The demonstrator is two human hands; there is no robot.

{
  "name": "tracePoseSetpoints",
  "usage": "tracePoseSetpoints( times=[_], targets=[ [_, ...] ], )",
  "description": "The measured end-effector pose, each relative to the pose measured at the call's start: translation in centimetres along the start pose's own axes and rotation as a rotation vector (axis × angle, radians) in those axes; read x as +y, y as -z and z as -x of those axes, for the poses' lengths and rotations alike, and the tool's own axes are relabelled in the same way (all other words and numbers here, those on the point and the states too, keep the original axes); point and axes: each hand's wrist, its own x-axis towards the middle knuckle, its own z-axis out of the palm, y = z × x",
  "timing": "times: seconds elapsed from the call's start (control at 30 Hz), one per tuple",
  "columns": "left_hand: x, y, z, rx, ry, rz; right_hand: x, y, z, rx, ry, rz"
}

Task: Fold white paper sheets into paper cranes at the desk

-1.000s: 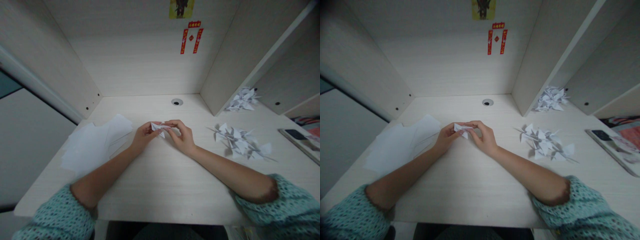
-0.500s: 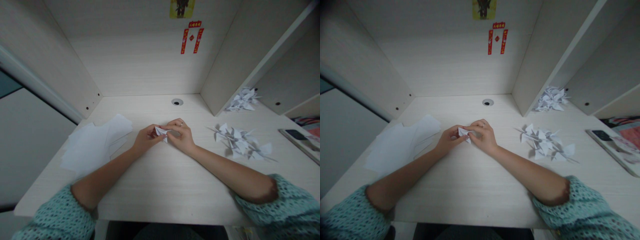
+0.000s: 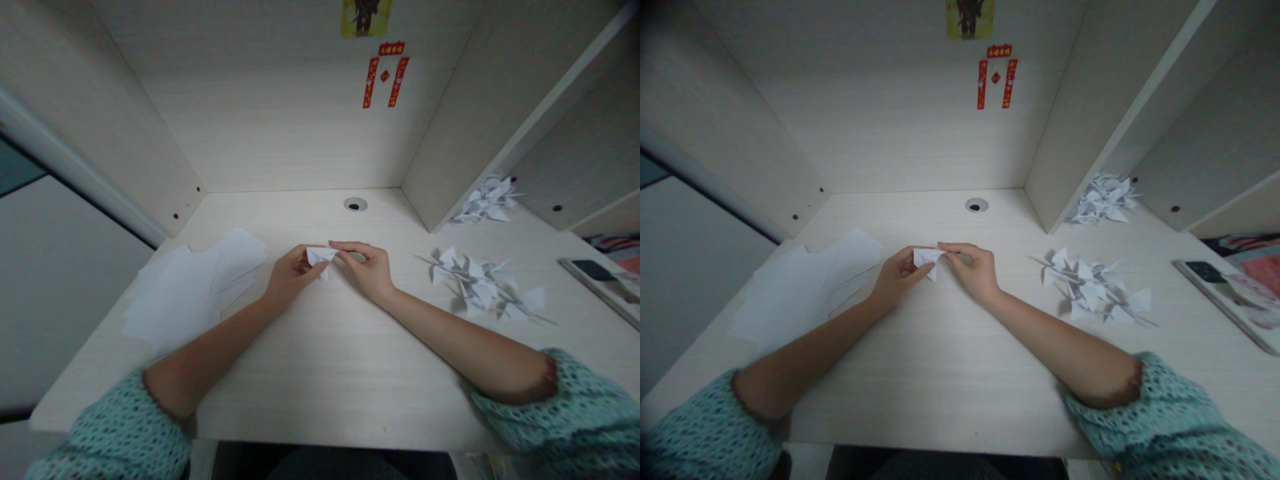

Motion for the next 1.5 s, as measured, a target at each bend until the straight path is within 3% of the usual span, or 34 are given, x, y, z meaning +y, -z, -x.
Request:
tracePoseSetpoints(
  times=[0.4,0.57,0.7,0.83,1.27,1.5],
  targets=[
    [-0.8,0.3,-0.1,0.062,-0.003,-0.162,0.6,-0.2,-0.5,0.058,-0.137,-0.212],
    [-1.1,0.3,-0.1,0.07,-0.006,-0.146,0.3,0.1,-0.5,-0.07,-0.049,-0.255],
    [-1.0,0.3,-0.1,0.057,-0.022,-0.164,-0.3,0.2,-0.3,-0.158,0.023,-0.085],
    [-0.9,0.3,-0.1,0.066,-0.03,-0.147,-0.6,0.1,-0.2,-0.144,0.086,0.023],
    [-0.4,0.3,0.2,0.062,-0.023,-0.292,-0.3,0.1,0.1,-0.1,0.182,0.095],
    [-0.4,0.3,0.2,0.061,-0.008,-0.249,-0.6,0.1,0.1,-0.097,0.209,0.106]
  ],
)
